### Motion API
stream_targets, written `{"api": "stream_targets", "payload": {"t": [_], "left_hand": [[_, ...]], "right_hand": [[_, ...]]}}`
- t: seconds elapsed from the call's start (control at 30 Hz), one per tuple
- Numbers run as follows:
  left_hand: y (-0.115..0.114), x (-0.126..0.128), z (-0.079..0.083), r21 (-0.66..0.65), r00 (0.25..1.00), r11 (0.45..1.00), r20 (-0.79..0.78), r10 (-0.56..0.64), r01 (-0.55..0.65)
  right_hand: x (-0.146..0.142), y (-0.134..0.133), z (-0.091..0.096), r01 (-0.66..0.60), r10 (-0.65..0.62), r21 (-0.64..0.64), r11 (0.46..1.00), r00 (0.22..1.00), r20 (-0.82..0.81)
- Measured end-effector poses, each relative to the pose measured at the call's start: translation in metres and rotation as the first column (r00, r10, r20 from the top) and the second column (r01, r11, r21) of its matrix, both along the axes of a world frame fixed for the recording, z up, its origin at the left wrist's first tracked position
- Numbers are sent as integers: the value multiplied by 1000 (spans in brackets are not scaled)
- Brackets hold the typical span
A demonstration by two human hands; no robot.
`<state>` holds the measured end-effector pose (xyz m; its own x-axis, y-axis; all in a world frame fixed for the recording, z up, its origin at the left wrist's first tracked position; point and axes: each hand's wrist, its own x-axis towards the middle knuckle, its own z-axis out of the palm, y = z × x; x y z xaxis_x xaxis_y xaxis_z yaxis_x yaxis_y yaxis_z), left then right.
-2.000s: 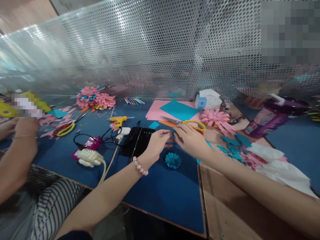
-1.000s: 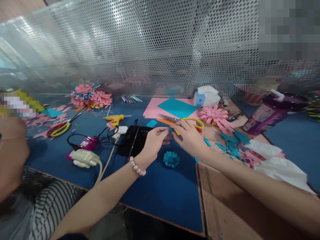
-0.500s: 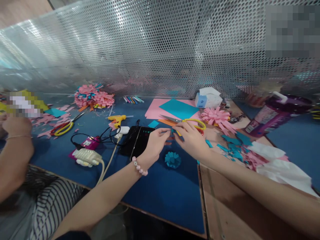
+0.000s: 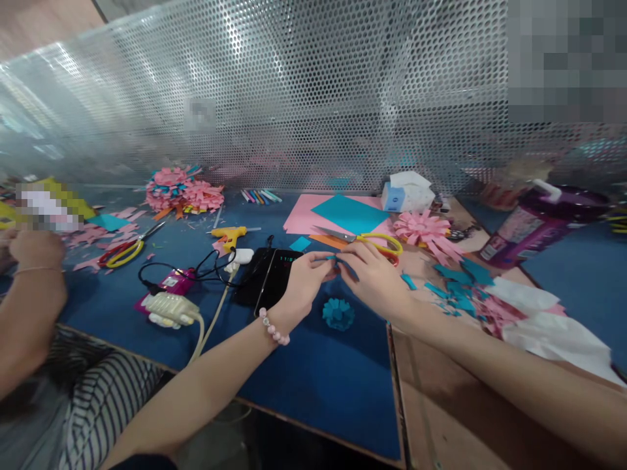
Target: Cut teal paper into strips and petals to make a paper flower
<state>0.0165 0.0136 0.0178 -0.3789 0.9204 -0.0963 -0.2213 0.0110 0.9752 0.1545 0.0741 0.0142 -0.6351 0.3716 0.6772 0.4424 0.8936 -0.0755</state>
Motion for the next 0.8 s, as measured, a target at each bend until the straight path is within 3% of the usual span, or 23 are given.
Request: {"api": "stream_targets", "payload": {"t": [0.2,0.37,0.47,0.6,0.8], "left_hand": [[-1,0,4,-2,1000,1000,9,4,-4],[0,-1,3,13,999,1000,38,19,-19],[0,0,4,23,997,1000,73,15,-17],[-1,1,6,19,993,999,113,23,-25],[-3,3,6,17,979,1000,202,-21,18]], "right_hand": [[-3,-2,0,-83,62,-139,987,987,-151],[-5,-2,2,-149,43,-380,913,961,-273],[-5,-1,1,-152,13,-457,876,956,-295],[-4,1,-1,-162,24,-404,900,945,-325],[-2,2,-3,-108,64,-160,981,964,-257]]}}
